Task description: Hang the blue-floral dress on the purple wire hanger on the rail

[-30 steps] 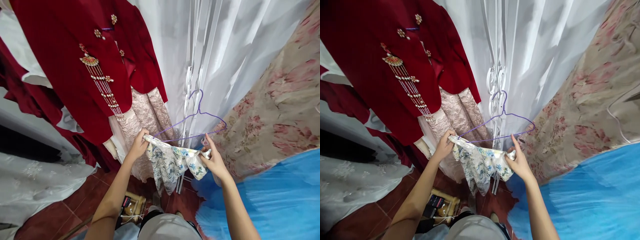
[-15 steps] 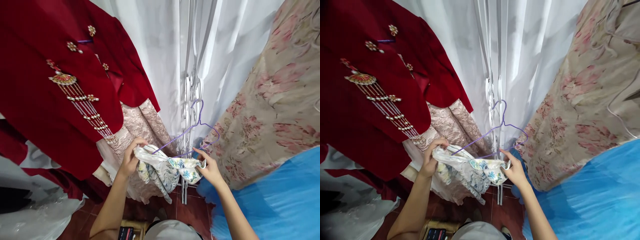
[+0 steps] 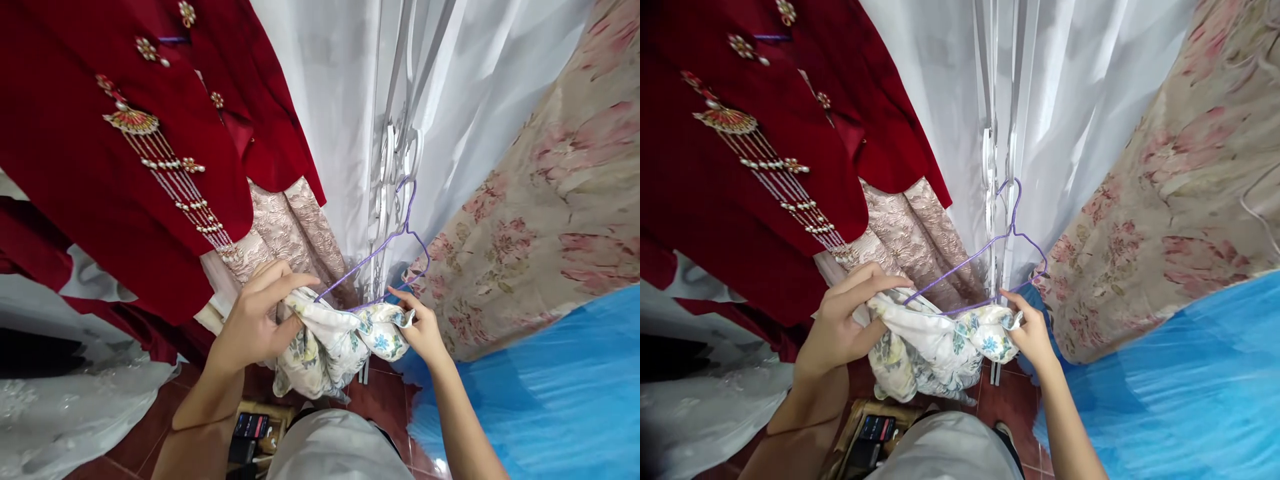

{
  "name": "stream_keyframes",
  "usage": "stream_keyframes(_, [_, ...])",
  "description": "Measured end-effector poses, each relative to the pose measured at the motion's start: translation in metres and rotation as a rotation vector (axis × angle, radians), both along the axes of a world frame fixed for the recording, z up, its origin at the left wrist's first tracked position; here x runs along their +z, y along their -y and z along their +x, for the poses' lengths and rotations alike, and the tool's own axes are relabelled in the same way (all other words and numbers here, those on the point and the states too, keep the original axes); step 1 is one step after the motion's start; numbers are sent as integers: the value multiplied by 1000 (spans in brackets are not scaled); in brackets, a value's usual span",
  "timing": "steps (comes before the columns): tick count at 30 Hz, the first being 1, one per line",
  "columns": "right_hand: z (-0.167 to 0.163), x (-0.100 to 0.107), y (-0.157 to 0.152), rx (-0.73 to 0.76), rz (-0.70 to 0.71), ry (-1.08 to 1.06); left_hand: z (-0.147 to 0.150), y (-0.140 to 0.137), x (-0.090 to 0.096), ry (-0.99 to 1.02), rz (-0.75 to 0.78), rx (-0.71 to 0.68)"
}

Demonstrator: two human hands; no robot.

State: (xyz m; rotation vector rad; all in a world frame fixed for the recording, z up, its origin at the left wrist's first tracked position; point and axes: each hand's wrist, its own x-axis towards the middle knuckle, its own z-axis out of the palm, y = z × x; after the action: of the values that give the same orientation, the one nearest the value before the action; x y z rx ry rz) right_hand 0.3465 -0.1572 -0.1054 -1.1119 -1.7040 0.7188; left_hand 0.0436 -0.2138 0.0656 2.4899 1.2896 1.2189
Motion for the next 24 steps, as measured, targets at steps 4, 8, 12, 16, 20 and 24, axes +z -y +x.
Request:
stream_keyframes(4, [5,7,6,-1,-15,21,11,-5,-8,17,-39,98])
stream_keyframes(8, [11,19,11,7,-4,44,17,-33,-20,40,-30,222])
stream_keyframes(12, [14,30,16,12,21,73,33,-65,-22,-1,-29,279])
stream_keyframes(16, [13,34,22,-8,46,85,62,-88,-22,-49,-68,268])
stream_keyframes(20, [20,34,24,-21,55,26,70,-106,-35,1,-100,176])
stream_keyframes(24, [35,37,22,-45,38,-6,42,-124,-59,106,-175,313])
